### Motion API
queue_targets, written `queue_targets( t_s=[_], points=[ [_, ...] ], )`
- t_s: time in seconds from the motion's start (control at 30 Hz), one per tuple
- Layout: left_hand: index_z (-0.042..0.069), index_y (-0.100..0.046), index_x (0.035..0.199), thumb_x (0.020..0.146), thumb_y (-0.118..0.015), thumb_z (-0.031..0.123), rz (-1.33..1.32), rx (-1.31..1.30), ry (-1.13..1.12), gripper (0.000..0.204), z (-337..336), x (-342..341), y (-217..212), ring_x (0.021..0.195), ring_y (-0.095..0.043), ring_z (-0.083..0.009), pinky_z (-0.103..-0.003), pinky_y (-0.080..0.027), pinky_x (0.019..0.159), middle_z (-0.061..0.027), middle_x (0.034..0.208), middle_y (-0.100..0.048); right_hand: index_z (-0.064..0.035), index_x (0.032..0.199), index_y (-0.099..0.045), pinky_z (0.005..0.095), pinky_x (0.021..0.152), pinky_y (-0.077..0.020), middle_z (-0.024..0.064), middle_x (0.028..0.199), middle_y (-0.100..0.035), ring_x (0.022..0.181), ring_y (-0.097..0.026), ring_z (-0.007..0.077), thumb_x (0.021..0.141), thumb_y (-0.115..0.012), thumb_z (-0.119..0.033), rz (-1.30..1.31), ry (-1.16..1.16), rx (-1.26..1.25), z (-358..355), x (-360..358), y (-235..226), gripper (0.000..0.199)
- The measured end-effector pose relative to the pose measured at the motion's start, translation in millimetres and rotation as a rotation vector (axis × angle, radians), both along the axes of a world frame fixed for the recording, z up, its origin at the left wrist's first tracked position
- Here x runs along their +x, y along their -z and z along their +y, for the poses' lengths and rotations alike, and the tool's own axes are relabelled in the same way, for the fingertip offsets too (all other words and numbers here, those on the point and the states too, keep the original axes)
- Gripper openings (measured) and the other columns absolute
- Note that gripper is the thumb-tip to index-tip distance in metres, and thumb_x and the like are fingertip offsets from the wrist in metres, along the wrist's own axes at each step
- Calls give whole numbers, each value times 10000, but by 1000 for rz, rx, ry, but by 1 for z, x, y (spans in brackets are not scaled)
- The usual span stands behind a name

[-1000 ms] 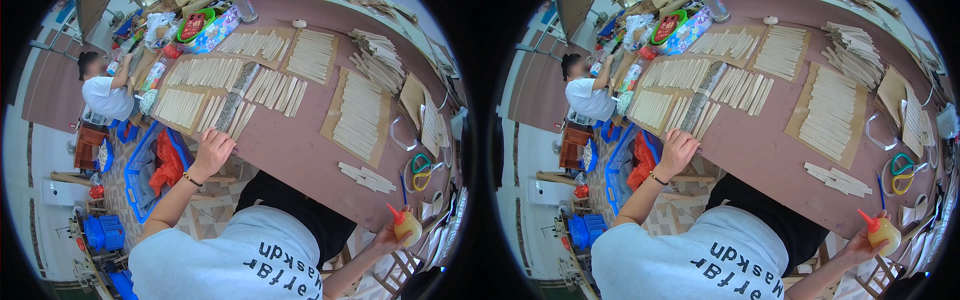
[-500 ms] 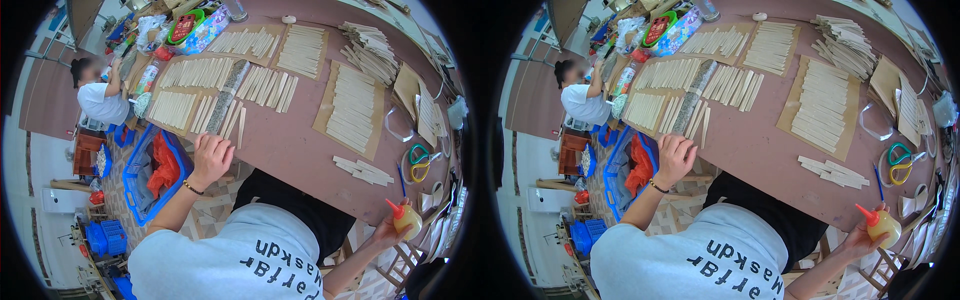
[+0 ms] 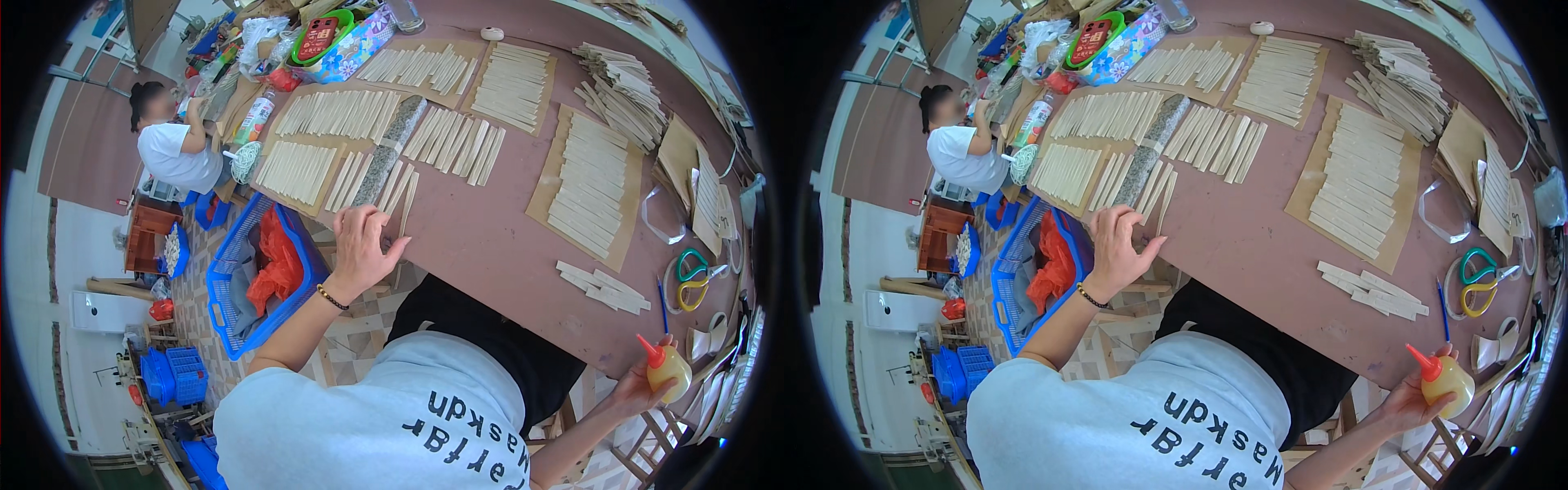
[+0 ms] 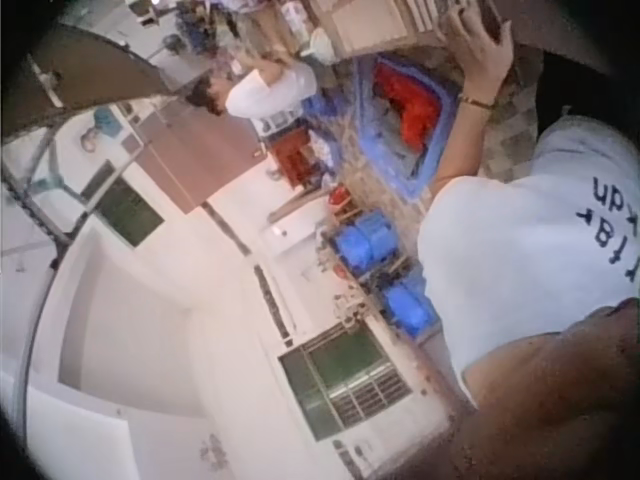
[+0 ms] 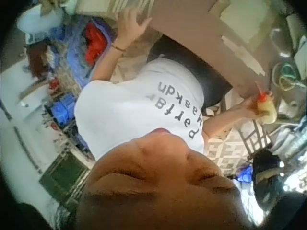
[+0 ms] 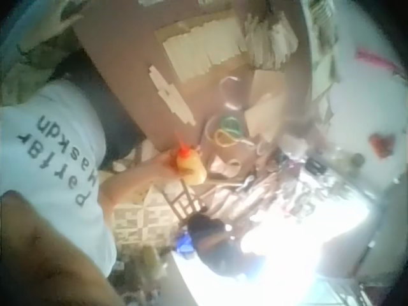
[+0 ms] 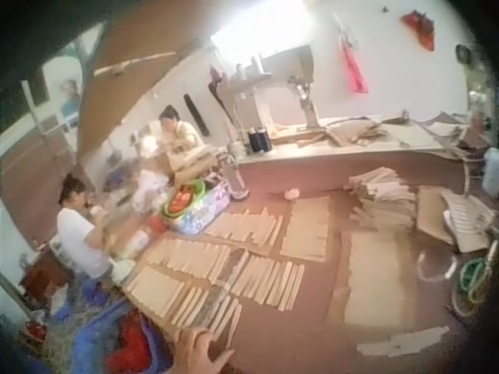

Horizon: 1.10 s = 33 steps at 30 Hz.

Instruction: The person applies glue from a yellow bottle onto thin wooden strips and places them onto a larger wooden board. The person repeats this process, picking up strips, applying glue, and arranging them in rows on the board.

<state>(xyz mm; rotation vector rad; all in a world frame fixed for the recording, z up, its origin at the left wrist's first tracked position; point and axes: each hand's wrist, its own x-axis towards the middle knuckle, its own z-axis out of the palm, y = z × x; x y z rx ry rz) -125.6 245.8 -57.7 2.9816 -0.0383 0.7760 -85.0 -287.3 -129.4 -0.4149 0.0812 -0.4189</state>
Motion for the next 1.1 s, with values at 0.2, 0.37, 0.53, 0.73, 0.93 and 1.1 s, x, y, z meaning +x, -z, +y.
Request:
queue_targets(
  t_s=[0.2,0.37,0.53,0.73,0.93,1.1],
  points=[
    [100,-521,1126,705,-843,249,-5,18,-40,550,10,1,-2,1041,-511,-294,-489,-319,986,-110,1096,-517,88,1446,-272,517,1141,-398,254,1462,-411,1384,-389,441,923,-700,-196,17,10,21,0,1,0,733],
    [101,-521,1142,710,-842,246,-22,41,-47,557,13,1,-1,1048,-509,-287,-486,-319,985,-111,1098,-518,98,1447,-262,517,1144,-393,261,1463,-409,1384,-391,436,918,-706,-195,-12,-24,24,-3,0,1,750],
    [99,-525,1114,721,-834,232,-31,40,-50,518,8,-3,-8,1029,-510,-282,-480,-329,974,-106,1067,-526,106,1450,-252,509,1141,-403,265,1472,-394,1393,-380,429,924,-699,-224,0,-21,23,-1,0,3,765],
    [90,-559,956,723,-822,175,-8,-138,173,361,-34,-1,-7,920,-529,-294,-445,-369,883,-95,954,-539,103,1437,-294,498,1097,-456,248,1450,-417,1364,-428,398,942,-674,-286,-26,-52,6,2,-2,1,736],
    [76,-625,1006,802,-777,246,71,-289,554,306,-131,45,-17,915,-548,-278,-491,-398,983,-73,967,-563,63,1421,-349,525,1070,-476,222,1414,-467,1351,-451,388,948,-663,-309,-5,-30,31,16,-2,-11,678],
    [79,-638,1036,827,-754,255,47,-283,786,296,-196,99,-33,953,-545,-254,-466,-398,969,-71,993,-568,25,1385,-404,540,1055,-484,196,1397,-491,1337,-472,384,949,-661,-336,-8,-22,105,24,-5,-18,622]
  ],
)
